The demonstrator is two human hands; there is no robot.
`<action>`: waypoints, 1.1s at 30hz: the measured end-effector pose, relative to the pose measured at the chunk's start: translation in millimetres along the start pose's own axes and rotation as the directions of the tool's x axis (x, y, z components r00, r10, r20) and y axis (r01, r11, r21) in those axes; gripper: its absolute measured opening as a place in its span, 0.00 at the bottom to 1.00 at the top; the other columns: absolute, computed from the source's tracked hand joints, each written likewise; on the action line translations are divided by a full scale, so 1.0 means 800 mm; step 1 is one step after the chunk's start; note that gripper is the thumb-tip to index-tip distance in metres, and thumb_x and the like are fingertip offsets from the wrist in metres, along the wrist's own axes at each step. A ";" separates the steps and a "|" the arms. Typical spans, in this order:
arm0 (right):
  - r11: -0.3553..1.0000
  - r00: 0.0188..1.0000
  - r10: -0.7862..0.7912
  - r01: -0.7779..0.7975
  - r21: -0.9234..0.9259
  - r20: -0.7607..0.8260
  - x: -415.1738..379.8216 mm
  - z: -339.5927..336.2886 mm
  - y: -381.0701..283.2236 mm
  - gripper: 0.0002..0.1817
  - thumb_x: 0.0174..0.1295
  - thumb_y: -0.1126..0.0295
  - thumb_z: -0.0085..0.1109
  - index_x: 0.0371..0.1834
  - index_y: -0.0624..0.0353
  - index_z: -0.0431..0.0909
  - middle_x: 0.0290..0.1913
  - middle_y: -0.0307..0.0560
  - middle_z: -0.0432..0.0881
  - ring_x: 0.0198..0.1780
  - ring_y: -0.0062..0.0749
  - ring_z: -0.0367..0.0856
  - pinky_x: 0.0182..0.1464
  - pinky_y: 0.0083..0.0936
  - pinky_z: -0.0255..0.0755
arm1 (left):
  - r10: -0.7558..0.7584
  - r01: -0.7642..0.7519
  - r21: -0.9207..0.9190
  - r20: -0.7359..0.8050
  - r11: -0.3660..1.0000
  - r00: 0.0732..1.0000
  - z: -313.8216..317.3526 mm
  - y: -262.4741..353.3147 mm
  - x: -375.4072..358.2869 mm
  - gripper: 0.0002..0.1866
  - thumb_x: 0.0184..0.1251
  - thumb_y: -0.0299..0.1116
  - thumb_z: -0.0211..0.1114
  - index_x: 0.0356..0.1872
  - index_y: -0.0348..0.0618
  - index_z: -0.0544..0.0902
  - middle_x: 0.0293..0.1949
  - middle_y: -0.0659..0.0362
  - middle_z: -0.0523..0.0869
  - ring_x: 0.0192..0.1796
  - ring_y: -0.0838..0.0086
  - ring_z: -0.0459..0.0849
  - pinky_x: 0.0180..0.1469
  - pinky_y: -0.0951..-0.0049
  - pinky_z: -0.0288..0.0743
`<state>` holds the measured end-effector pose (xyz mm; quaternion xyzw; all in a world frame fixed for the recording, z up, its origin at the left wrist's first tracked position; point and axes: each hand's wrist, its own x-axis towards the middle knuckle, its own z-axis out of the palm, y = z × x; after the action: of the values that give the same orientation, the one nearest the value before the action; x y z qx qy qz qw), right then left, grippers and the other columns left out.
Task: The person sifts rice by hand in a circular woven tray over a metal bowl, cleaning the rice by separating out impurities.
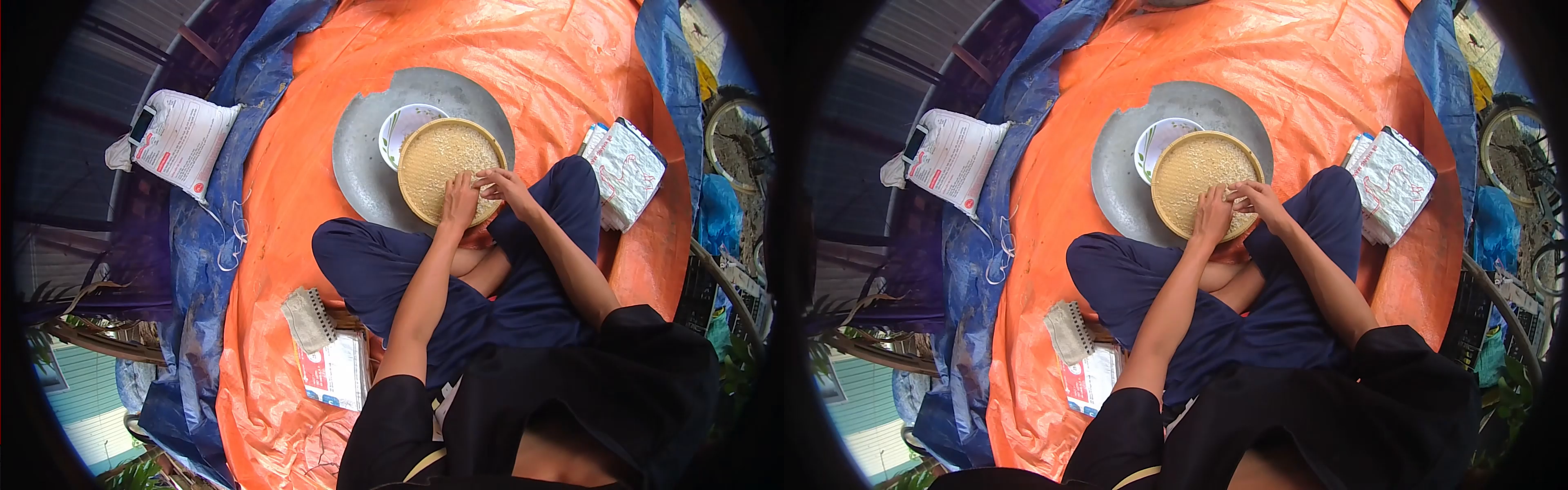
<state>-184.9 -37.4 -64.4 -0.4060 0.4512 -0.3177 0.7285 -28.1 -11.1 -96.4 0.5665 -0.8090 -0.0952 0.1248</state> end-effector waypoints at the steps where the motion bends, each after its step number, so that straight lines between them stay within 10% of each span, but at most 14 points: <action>1: 1.000 1.000 0.002 -0.002 0.000 -0.005 -0.001 0.002 -0.001 0.19 0.68 0.58 0.49 0.52 0.61 0.75 0.43 0.46 0.83 0.37 0.24 0.80 0.46 0.21 0.74 | 0.031 -0.031 0.006 -0.110 1.000 0.993 0.003 -0.001 0.002 0.10 0.59 0.28 0.57 0.39 0.41 0.84 0.54 0.54 0.75 0.59 0.61 0.71 0.60 0.56 0.62; 5: 1.000 1.000 0.003 -0.003 -0.002 0.004 -0.001 -0.001 -0.001 0.18 0.69 0.59 0.48 0.51 0.61 0.75 0.43 0.45 0.83 0.39 0.25 0.81 0.47 0.21 0.74 | 0.127 -0.117 0.054 -0.273 0.992 0.954 0.013 -0.006 0.007 0.12 0.59 0.28 0.56 0.42 0.43 0.83 0.56 0.55 0.74 0.59 0.61 0.71 0.62 0.52 0.60; 14: 1.000 1.000 -0.010 0.010 0.008 -0.019 0.002 -0.002 0.001 0.20 0.68 0.58 0.49 0.50 0.65 0.76 0.42 0.48 0.83 0.37 0.26 0.81 0.46 0.23 0.76 | 0.189 -0.161 0.198 -0.133 0.967 0.973 0.025 -0.006 0.000 0.09 0.58 0.30 0.57 0.35 0.51 0.85 0.41 0.64 0.79 0.51 0.73 0.75 0.61 0.54 0.60; 33: 1.000 0.999 0.002 -0.001 0.021 -0.041 0.004 -0.012 0.002 0.18 0.69 0.58 0.48 0.50 0.61 0.74 0.44 0.45 0.82 0.37 0.24 0.80 0.45 0.21 0.74 | 0.070 -0.079 -0.038 -0.195 0.996 0.978 0.004 -0.014 0.003 0.06 0.56 0.24 0.56 0.27 0.38 0.81 0.32 0.52 0.79 0.41 0.61 0.79 0.47 0.64 0.70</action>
<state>-191.8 -42.3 -69.7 -0.3913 0.4630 -0.3301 0.7236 -20.1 -16.9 -102.8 0.5392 -0.8113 -0.0533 0.2193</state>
